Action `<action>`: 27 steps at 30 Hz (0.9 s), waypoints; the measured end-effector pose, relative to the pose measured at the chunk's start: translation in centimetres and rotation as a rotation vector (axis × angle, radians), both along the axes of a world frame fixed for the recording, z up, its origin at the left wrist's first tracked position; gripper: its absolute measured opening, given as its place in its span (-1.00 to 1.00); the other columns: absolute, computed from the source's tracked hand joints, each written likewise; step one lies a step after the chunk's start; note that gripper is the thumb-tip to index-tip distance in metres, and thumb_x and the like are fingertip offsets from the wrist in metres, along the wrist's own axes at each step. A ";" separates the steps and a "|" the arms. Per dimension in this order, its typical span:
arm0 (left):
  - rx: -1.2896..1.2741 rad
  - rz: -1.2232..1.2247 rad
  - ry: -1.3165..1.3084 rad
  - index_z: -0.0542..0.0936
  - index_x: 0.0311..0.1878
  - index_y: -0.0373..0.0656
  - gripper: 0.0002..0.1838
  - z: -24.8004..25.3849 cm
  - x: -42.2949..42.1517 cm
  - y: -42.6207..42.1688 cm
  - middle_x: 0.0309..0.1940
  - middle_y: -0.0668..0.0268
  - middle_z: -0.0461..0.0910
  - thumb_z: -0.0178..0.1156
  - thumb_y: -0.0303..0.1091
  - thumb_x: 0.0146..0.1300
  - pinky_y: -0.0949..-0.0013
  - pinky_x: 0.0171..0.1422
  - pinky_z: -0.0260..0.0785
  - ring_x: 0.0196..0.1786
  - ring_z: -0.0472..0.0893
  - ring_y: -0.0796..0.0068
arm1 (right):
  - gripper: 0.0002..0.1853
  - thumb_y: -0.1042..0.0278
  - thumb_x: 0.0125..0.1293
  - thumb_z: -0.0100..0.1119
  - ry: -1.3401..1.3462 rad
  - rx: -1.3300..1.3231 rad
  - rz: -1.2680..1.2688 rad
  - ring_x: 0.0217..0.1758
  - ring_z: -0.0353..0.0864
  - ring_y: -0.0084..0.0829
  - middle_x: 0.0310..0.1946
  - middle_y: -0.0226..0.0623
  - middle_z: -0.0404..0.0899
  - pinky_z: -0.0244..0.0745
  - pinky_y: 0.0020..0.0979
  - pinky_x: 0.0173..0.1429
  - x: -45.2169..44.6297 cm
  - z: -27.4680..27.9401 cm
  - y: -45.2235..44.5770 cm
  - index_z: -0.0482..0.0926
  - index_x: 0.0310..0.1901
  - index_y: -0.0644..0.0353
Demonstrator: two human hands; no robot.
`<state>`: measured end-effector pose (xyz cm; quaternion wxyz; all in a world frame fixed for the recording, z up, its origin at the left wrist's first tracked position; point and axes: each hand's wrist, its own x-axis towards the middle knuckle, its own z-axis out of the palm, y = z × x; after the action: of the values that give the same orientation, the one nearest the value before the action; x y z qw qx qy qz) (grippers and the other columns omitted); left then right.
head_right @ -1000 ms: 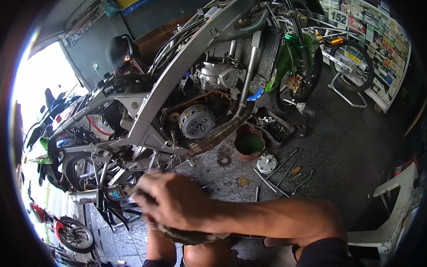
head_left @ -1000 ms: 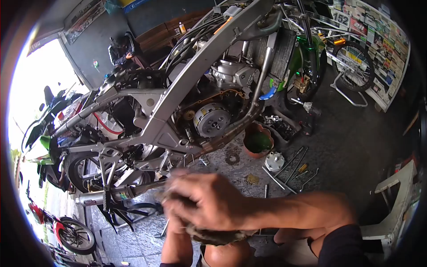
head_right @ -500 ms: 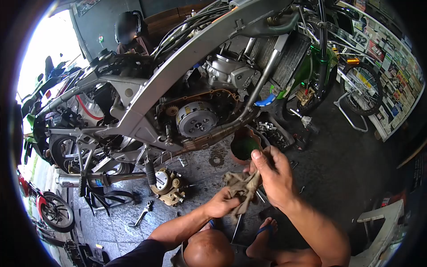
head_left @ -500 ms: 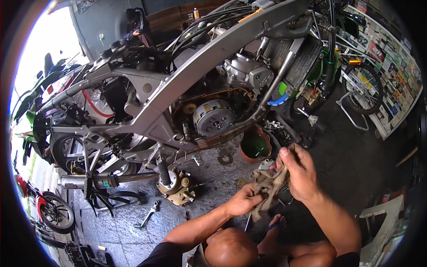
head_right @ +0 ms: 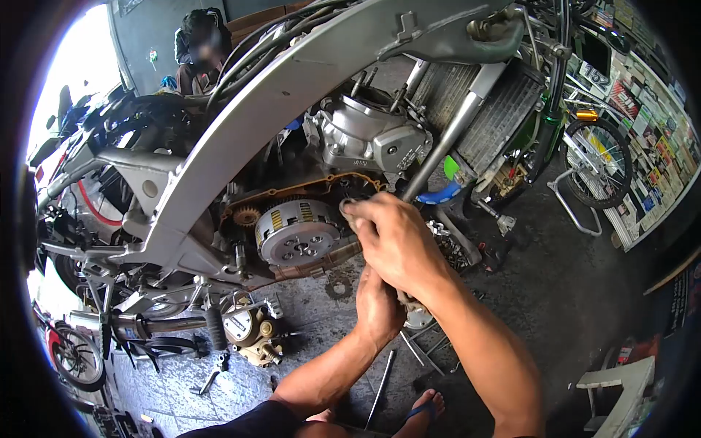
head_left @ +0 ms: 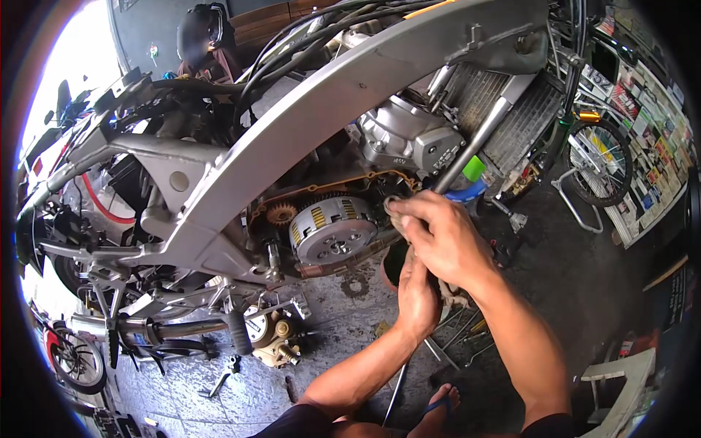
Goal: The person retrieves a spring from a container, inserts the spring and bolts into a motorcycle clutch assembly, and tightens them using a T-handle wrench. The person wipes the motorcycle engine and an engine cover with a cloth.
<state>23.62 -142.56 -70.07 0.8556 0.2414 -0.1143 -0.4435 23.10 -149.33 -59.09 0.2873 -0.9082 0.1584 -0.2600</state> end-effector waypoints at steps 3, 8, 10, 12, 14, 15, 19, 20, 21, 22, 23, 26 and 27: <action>-0.039 0.112 0.116 0.37 0.26 -0.19 -0.53 0.7 1.5 -1.3 0.14 0.25 0.48 -0.15 -0.05 0.49 0.24 0.25 0.34 0.16 0.49 0.35 | -0.75 0.44 0.23 0.20 -0.084 0.197 -0.068 -0.12 0.69 -0.32 -0.17 -0.06 0.67 0.53 -0.32 -0.02 2.9 -0.6 -0.8 0.63 -0.08 0.34; -0.029 0.113 0.230 0.35 0.29 -0.17 -0.49 1.8 2.3 -1.0 0.19 0.22 0.46 -0.15 -0.01 0.46 0.22 0.33 0.29 0.22 0.46 0.30 | -0.83 0.45 0.18 0.25 -0.072 0.121 -0.110 -0.22 0.71 -0.19 -0.28 -0.04 0.68 0.55 -0.31 -0.09 5.4 -2.1 -0.6 0.65 -0.22 0.34; -0.156 0.075 0.401 0.36 0.28 -0.16 -0.44 1.9 2.5 -0.8 0.19 0.18 0.46 -0.14 0.07 0.44 0.19 0.34 0.27 0.23 0.45 0.27 | -0.85 0.46 0.14 0.27 -0.144 -0.117 -0.188 -0.26 0.70 -0.07 -0.33 -0.03 0.68 0.56 -0.27 -0.11 6.0 -2.6 -0.4 0.65 -0.27 0.34; -0.151 0.125 0.418 0.38 0.26 -0.16 -0.40 1.7 2.6 -1.0 0.14 0.18 0.49 -0.15 0.14 0.42 0.18 0.31 0.31 0.19 0.47 0.26 | -0.85 0.47 0.12 0.28 -0.122 -0.137 -0.201 -0.25 0.68 -0.02 -0.34 -0.02 0.67 0.56 -0.23 -0.11 6.5 -2.6 0.0 0.64 -0.28 0.34; -0.180 0.014 0.448 0.40 0.25 -0.16 -0.39 1.7 2.9 -1.0 0.11 0.18 0.51 -0.15 0.16 0.42 0.18 0.26 0.36 0.15 0.50 0.26 | -0.87 0.48 0.13 0.27 -0.118 0.057 -0.289 -0.23 0.69 -0.09 -0.33 -0.03 0.66 0.55 -0.25 -0.08 6.9 -2.0 0.6 0.63 -0.31 0.36; -0.155 0.014 0.448 0.39 0.24 -0.17 -0.42 1.9 2.9 -0.9 0.09 0.19 0.51 -0.13 0.12 0.43 0.17 0.23 0.39 0.12 0.51 0.26 | -0.81 0.43 0.17 0.25 -0.008 0.242 -0.322 -0.16 0.68 -0.13 -0.27 -0.04 0.65 0.53 -0.27 -0.01 6.7 -1.3 0.7 0.65 -0.24 0.37; -0.073 0.032 0.274 0.28 0.33 -0.18 -0.47 0.8 2.6 -1.3 0.16 0.27 0.42 -0.13 0.00 0.49 0.23 0.32 0.31 0.20 0.46 0.37 | -0.65 0.34 0.23 0.16 0.084 0.065 -0.133 0.05 0.59 -0.10 -0.02 0.00 0.56 0.45 -0.28 0.16 4.9 -1.3 0.7 0.63 0.00 0.34; -0.069 0.038 0.282 0.28 0.33 -0.18 -0.47 1.0 2.6 -1.4 0.16 0.27 0.42 -0.13 0.00 0.49 0.23 0.32 0.31 0.20 0.46 0.37 | -0.65 0.34 0.23 0.16 0.092 0.069 -0.128 0.05 0.59 -0.10 -0.02 0.00 0.56 0.45 -0.28 0.16 5.0 -1.3 0.7 0.63 0.00 0.34; -0.144 0.050 0.368 0.34 0.28 -0.16 -0.50 1.4 2.6 -1.5 0.12 0.26 0.46 -0.10 -0.01 0.46 0.20 0.30 0.34 0.17 0.48 0.34 | -0.66 0.31 0.23 0.13 0.124 0.005 -0.139 0.10 0.54 -0.04 0.00 0.05 0.54 0.40 -0.20 0.22 5.1 -1.2 0.7 0.64 -0.02 0.31; -0.219 0.063 0.453 0.39 0.23 -0.14 -0.53 1.7 2.6 -1.6 0.09 0.24 0.50 -0.06 -0.01 0.44 0.16 0.27 0.36 0.15 0.50 0.31 | -0.66 0.29 0.24 0.11 0.157 -0.058 -0.148 0.14 0.49 0.02 0.03 0.10 0.51 0.35 -0.13 0.27 5.0 -1.0 0.6 0.65 -0.03 0.28; -0.217 0.042 0.430 0.39 0.23 -0.13 -0.54 1.5 2.6 -1.9 0.09 0.25 0.50 -0.05 -0.03 0.44 0.16 0.27 0.36 0.15 0.50 0.32 | -0.60 0.24 0.26 0.08 0.240 -0.048 -0.116 0.18 0.45 0.01 0.06 0.11 0.48 0.32 -0.11 0.29 4.9 -0.5 0.3 0.61 0.05 0.29; -0.064 0.094 0.358 0.38 0.24 -0.07 -0.52 2.5 2.7 -2.3 0.10 0.26 0.51 -0.06 0.03 0.43 0.13 0.26 0.38 0.18 0.49 0.30 | -0.55 0.26 0.29 0.06 0.153 0.077 0.065 0.20 0.46 -0.06 0.07 0.07 0.49 0.31 -0.15 0.31 3.4 -0.8 -1.2 0.52 0.15 0.33; -0.079 0.066 0.400 0.40 0.19 -0.06 -0.53 3.2 3.1 -2.6 0.02 0.29 0.52 -0.07 0.07 0.44 0.15 0.18 0.40 0.09 0.51 0.33 | -0.53 0.26 0.34 0.02 0.050 0.059 0.031 0.19 0.49 -0.16 0.13 -0.02 0.49 0.30 -0.24 0.34 2.4 -1.5 -1.7 0.46 0.20 0.38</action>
<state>26.71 -145.13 -66.88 0.8840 0.1183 0.0485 -0.4496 25.47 -151.03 -60.54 0.3138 -0.9079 0.1592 -0.2278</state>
